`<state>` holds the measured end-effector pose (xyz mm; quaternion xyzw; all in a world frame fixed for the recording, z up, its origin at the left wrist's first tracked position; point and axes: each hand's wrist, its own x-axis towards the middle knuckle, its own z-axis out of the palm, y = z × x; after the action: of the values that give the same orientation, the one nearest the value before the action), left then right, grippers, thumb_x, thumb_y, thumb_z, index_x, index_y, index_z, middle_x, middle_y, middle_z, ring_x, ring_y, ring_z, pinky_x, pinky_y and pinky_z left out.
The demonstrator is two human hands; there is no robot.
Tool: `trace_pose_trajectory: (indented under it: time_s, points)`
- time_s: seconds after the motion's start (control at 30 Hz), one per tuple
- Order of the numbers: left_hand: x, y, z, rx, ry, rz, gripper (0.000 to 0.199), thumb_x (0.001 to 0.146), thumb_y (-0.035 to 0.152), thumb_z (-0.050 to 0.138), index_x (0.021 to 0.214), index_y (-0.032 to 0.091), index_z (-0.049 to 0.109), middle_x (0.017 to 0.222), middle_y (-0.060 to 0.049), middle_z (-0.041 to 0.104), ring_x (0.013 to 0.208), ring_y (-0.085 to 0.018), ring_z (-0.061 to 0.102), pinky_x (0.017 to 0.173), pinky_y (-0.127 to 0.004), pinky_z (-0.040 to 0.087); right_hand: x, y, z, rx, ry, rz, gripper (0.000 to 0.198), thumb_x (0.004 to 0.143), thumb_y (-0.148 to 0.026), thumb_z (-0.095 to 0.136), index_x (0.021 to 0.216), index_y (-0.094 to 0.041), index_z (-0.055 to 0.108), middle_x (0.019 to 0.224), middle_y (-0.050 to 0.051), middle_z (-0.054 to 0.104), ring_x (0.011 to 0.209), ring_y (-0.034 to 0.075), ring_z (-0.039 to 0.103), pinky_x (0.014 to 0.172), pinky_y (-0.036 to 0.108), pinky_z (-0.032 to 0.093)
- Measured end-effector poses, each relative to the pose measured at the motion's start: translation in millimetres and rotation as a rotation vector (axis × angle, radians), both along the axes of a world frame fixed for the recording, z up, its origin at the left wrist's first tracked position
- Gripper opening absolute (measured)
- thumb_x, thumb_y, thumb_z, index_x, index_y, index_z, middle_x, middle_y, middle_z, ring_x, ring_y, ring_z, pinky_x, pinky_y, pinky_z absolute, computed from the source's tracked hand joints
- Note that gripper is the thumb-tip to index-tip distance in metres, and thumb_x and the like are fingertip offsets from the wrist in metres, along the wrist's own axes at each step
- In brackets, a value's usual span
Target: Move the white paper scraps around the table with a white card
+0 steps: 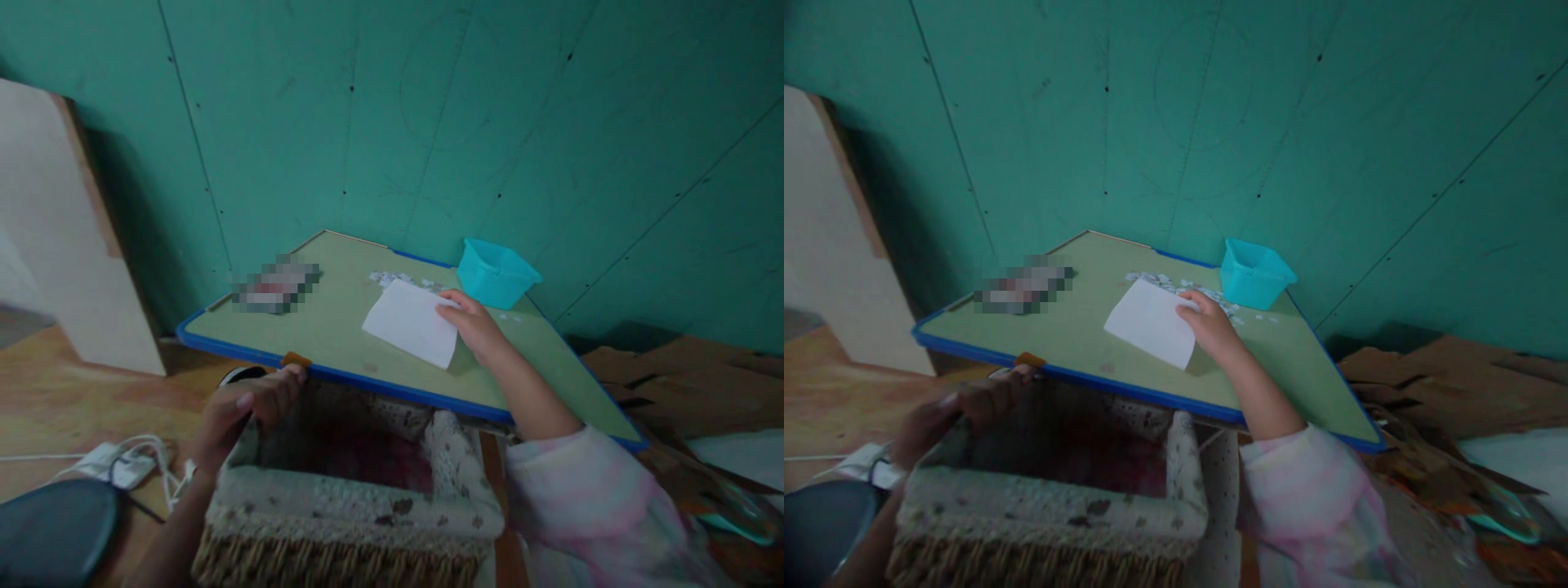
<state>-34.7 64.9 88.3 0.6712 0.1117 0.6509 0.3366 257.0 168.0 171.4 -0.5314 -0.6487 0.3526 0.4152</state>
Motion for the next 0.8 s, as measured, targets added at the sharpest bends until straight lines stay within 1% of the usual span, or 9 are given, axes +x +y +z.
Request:
trace_pose_trajectory:
  time_s: [0.07,0.17,0.33,0.47,0.6,0.8]
  points:
    - [-2,5,3.5,0.011,0.045,-0.006,0.048,0.094,0.037,0.040,0.050,0.020,0.049,0.042,0.000,0.046,0.044,-0.017,0.043,0.066,-0.040,0.044,-4,9,-1,-0.009,0.018,0.025,0.030,0.067,-0.034,0.059,0.093,-0.019,0.062,0.073,-0.002,0.062,0.062,0.014,0.054,0.057,0.024,0.038]
    - [-3,10,3.0,0.015,0.069,0.024,0.049,0.095,0.035,0.041,0.049,0.020,0.048,0.043,0.000,0.049,0.045,-0.016,0.045,0.067,-0.037,0.045,-9,15,-7,-0.064,0.019,0.073,0.026,0.069,-0.030,0.058,0.092,-0.019,0.062,0.069,-0.003,0.060,0.059,0.013,0.053,0.055,0.024,0.037]
    - [-3,8,-2.5,-0.029,0.027,0.053,0.048,0.094,0.035,0.044,0.048,0.019,0.049,0.045,0.000,0.051,0.046,-0.016,0.048,0.071,-0.035,0.047,-5,9,-14,-0.104,0.047,0.179,0.024,0.071,-0.025,0.061,0.094,-0.019,0.062,0.076,-0.001,0.064,0.064,0.013,0.056,0.058,0.024,0.040]
    - [-4,7,-7.6,-0.054,0.020,0.055,0.046,0.093,0.033,0.043,0.050,0.019,0.052,0.046,-0.001,0.052,0.048,-0.018,0.050,0.073,-0.037,0.046,-1,4,-13,-0.176,0.056,0.233,0.023,0.075,-0.024,0.060,0.098,-0.019,0.061,0.075,-0.001,0.064,0.062,0.013,0.056,0.059,0.025,0.042]
    - [-4,8,-12.8,-0.106,-0.001,0.029,0.044,0.092,0.035,0.043,0.052,0.020,0.053,0.046,-0.001,0.051,0.049,-0.018,0.049,0.074,-0.038,0.044,-1,0,-10,-0.224,0.071,0.271,0.021,0.076,-0.022,0.061,0.097,-0.020,0.061,0.080,0.000,0.065,0.065,0.013,0.057,0.060,0.025,0.043]
    - [-4,8,-10.2,-0.095,0.008,0.036,0.045,0.091,0.037,0.044,0.051,0.020,0.053,0.044,-0.002,0.052,0.049,-0.019,0.049,0.072,-0.039,0.044,0,-6,-4,-0.284,0.042,0.284,0.023,0.078,-0.020,0.060,0.101,-0.019,0.060,0.083,0.000,0.064,0.067,0.013,0.057,0.065,0.026,0.045]
